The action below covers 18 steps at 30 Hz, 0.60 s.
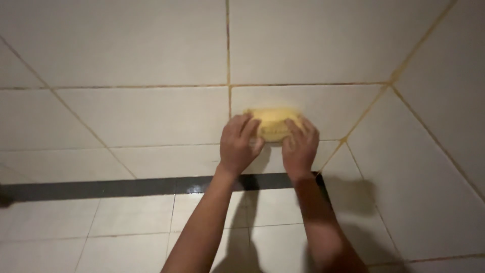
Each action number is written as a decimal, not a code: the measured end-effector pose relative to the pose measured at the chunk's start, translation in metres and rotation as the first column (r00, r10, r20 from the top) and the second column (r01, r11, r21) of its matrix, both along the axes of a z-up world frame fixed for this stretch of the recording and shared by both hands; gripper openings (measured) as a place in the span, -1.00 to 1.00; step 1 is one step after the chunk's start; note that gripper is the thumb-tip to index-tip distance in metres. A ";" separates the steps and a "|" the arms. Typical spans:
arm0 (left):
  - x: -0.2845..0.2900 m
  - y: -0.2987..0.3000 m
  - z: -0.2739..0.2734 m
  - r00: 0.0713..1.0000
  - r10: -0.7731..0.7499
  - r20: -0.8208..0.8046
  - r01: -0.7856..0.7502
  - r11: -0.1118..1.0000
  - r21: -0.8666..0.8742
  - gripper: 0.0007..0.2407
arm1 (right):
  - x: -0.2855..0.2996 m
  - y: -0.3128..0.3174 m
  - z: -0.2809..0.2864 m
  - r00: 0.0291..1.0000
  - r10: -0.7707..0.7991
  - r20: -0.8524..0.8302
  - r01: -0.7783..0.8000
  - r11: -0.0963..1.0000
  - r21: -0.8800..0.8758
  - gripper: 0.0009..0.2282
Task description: The person scrubs a tiled wall with a yellow sponge, focusing on the grout lines and the junction where the wall meets the floor. The camera angle shifts frequently, showing the hands moving the sponge across the surface.
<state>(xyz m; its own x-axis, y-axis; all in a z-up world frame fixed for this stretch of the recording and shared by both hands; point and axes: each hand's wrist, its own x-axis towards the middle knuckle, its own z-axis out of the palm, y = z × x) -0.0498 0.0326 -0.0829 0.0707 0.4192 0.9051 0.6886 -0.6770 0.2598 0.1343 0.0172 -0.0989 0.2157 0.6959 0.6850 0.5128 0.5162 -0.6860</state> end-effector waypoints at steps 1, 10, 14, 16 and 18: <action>-0.003 -0.005 0.001 1.000 0.012 0.002 -0.012 1.000 -0.006 -0.57 | 0.001 0.000 -0.004 1.000 0.012 0.002 -0.012 1.000 -0.006 -0.49; -0.013 -0.018 0.068 0.998 0.044 0.052 -0.050 0.991 0.123 -0.55 | -0.014 0.001 0.062 0.882 -0.322 0.346 0.234 0.933 0.272 -0.47; -0.023 -0.004 0.009 0.997 0.072 0.019 -0.073 0.996 0.050 -0.55 | -0.021 0.016 0.004 0.902 -0.286 0.323 0.232 0.953 0.196 -0.53; -0.029 -0.002 -0.022 0.997 0.072 -0.008 -0.072 0.997 0.032 -0.55 | -0.022 0.015 -0.024 0.905 -0.276 0.322 0.228 0.957 0.181 -0.55; -0.035 -0.006 -0.046 0.995 0.041 -0.086 -0.044 0.998 -0.043 -0.55 | -0.020 0.008 -0.046 0.892 -0.238 0.385 0.183 0.967 0.174 -0.57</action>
